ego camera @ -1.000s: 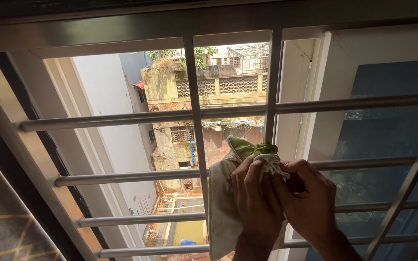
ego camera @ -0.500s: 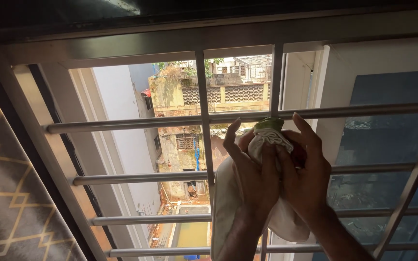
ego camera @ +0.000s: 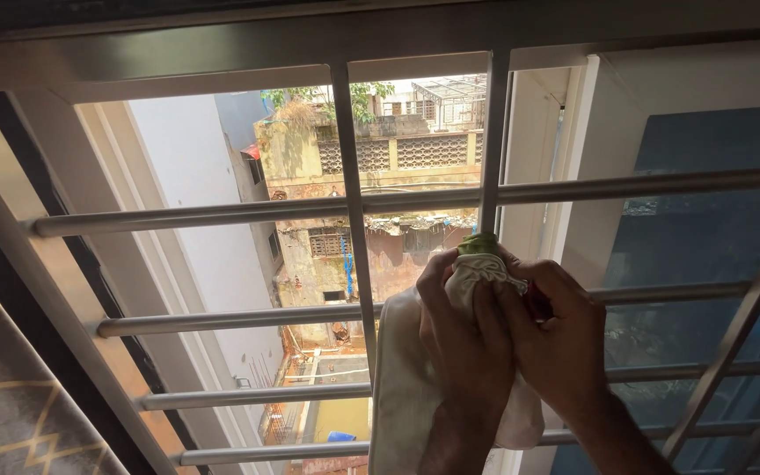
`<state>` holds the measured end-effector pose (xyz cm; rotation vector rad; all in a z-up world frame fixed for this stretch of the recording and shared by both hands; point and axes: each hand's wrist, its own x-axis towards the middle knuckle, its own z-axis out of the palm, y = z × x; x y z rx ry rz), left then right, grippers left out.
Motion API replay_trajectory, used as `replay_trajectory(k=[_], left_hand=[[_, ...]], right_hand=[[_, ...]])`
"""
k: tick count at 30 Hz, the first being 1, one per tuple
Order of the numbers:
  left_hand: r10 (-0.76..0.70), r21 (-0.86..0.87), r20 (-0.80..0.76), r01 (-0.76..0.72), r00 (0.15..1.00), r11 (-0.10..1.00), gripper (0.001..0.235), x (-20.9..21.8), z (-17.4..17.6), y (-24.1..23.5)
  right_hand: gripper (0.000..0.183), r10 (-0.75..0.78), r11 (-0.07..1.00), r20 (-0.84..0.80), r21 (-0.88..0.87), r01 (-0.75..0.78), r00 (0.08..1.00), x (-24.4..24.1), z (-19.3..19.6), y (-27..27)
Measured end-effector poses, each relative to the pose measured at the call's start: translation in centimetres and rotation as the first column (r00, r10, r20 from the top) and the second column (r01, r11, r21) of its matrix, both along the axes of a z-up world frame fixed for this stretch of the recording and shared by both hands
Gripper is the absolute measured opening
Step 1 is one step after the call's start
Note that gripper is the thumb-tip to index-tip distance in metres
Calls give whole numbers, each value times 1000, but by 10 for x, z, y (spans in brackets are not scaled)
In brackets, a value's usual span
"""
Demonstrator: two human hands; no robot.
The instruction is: The person wipes the metal window grille bars with a cloth. They clean the horizontal and vertical bars systematically, moving from the lower sections to the upper frame.
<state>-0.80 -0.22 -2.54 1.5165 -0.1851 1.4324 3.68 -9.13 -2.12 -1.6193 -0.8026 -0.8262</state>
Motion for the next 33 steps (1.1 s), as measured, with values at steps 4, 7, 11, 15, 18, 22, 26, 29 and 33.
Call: replay_trajectory(k=[4, 7, 11, 15, 18, 22, 26, 29, 33], left_hand=[[61, -3, 15, -61, 998, 998, 35, -1, -8, -4], [42, -32, -4, -42, 999, 999, 35, 1, -17, -6], [70, -38, 9, -69, 998, 997, 38, 3, -27, -6], [165, 31, 104, -169, 981, 985, 39, 2, -32, -3], [229, 96, 133, -242, 964, 965, 40, 0, -37, -1], [213, 139, 118, -228, 970, 964, 39, -1, -45, -2], [208, 157, 116, -225, 971, 962, 38, 3, -58, 0], [243, 179, 115, -261, 963, 949, 39, 4, -68, 0], [278, 154, 104, -292, 955, 944, 39, 5, -76, -3]], right_hand=[[15, 3, 1000, -82, -19, -4, 997, 0, -6, -2], [14, -1, 1000, -94, -18, -1, 996, 3, -15, -2], [13, -16, 1000, -83, 6, 17, 996, 4, -27, 0], [15, -4, 999, 1, 41, 4, 1000, 4, -41, 3], [19, -9, 999, 52, 43, 7, 999, 6, -50, 4], [24, -25, 1000, 109, 13, 24, 994, 2, -54, 3], [28, -68, 996, 178, -41, 76, 982, -3, -59, 2], [27, -65, 996, 157, -48, 73, 986, -4, -66, 2], [28, -46, 998, 128, -27, 50, 991, -4, -74, 2]])
